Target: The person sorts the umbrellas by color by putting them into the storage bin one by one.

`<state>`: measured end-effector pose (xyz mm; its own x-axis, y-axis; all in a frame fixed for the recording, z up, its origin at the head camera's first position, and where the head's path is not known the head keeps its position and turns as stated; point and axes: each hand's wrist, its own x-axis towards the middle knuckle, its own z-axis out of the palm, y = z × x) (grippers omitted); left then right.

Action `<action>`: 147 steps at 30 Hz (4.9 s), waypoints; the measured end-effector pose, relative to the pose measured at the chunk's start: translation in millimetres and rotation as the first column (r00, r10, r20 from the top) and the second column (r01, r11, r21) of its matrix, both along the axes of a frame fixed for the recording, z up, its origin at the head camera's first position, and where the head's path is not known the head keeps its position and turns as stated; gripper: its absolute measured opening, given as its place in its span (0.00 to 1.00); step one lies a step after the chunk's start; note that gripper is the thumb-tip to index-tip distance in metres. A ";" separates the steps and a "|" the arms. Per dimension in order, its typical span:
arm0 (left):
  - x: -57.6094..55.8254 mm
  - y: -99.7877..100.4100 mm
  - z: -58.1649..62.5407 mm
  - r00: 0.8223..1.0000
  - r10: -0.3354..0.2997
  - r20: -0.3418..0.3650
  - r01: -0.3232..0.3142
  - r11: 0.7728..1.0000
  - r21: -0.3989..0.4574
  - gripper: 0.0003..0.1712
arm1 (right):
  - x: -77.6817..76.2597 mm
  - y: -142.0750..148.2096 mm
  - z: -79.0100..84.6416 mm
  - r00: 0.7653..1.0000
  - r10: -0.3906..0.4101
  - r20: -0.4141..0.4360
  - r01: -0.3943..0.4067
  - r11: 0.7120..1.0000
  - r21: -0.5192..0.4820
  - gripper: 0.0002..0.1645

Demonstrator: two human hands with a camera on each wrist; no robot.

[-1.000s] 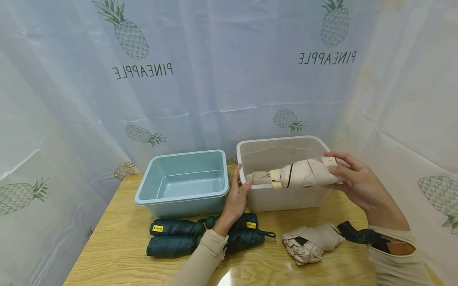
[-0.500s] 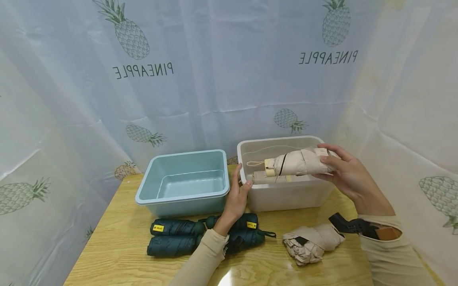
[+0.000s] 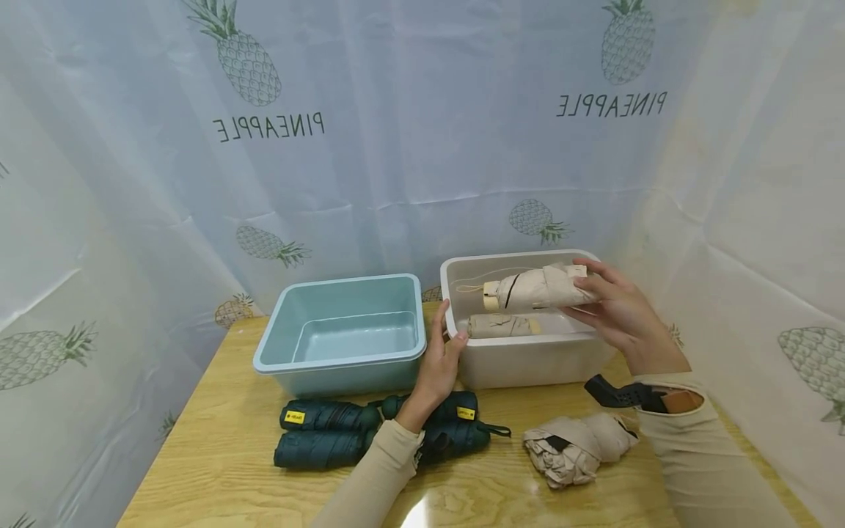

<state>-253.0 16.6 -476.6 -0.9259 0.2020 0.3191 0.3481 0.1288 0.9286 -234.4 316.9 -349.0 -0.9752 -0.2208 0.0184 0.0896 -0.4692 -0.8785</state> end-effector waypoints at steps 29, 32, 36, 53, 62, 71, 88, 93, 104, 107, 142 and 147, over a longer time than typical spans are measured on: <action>0.5 0.0 -1.9 1.000 0.000 0.020 0.000 1.000 0.003 0.40 | -59.4 -36.2 -29.0 0.954 -0.244 0.174 0.235 0.969 0.069 0.25; -0.6 0.2 -1.4 1.000 0.003 0.013 -0.003 1.000 0.007 0.39 | -60.1 -38.5 -29.7 0.965 -0.225 0.132 0.208 0.970 0.128 0.29; -1.1 1.0 -1.0 1.000 0.010 0.014 -0.010 1.000 0.011 0.39 | -59.2 -41.1 -30.1 0.979 -0.186 0.080 0.169 0.969 0.180 0.30; -0.8 1.0 -2.5 1.000 -0.003 0.010 0.003 1.000 0.014 0.40 | -62.3 -44.7 -37.5 0.991 -0.135 0.002 0.106 0.793 0.600 0.40; -0.3 0.3 -1.9 1.000 -0.010 0.007 0.010 1.000 0.014 0.40 | -61.3 -46.7 -37.3 0.998 -0.066 -0.003 0.051 0.737 0.674 0.38; -0.3 -0.3 -1.2 1.000 -0.009 0.005 0.009 1.000 0.011 0.40 | -61.3 -47.5 -34.7 0.997 -0.057 0.048 0.012 0.754 0.657 0.41; 4.4 -1.4 2.4 1.000 -0.019 0.005 0.018 1.000 0.018 0.40 | -56.6 -45.5 -32.6 0.996 -0.041 0.076 -0.026 0.692 0.721 0.44; 4.4 -1.8 1.5 1.000 -0.021 0.007 0.021 1.000 0.019 0.40 | -56.2 -47.9 -32.7 0.996 -0.040 0.074 -0.027 0.682 0.731 0.41; 1.1 -2.0 1.1 1.000 -0.008 0.003 0.008 1.000 0.014 0.40 | -57.0 -51.8 -32.9 0.985 -0.155 -0.073 0.161 0.687 0.708 0.25; 0.8 -2.6 1.0 1.000 -0.007 0.011 0.007 1.000 0.017 0.41 | -57.3 -53.2 -32.3 0.978 -0.183 -0.102 0.201 0.689 0.696 0.19; 2.9 -4.8 1.3 1.000 -0.013 0.024 0.013 1.000 0.001 0.40 | -46.8 -61.3 -31.2 0.838 -0.425 -0.342 0.544 0.619 0.566 0.05; 4.8 -4.4 2.1 0.999 -0.020 0.028 0.020 1.000 -0.005 0.40 | -42.4 -64.5 -30.9 0.690 -0.560 -0.458 0.723 0.563 0.401 0.05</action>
<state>-248.2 12.2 -474.5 -0.9303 0.2222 0.2917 0.3242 0.1269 0.9374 -276.8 252.3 -380.0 -0.8321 0.4108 0.3726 -0.3066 0.2191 -0.9263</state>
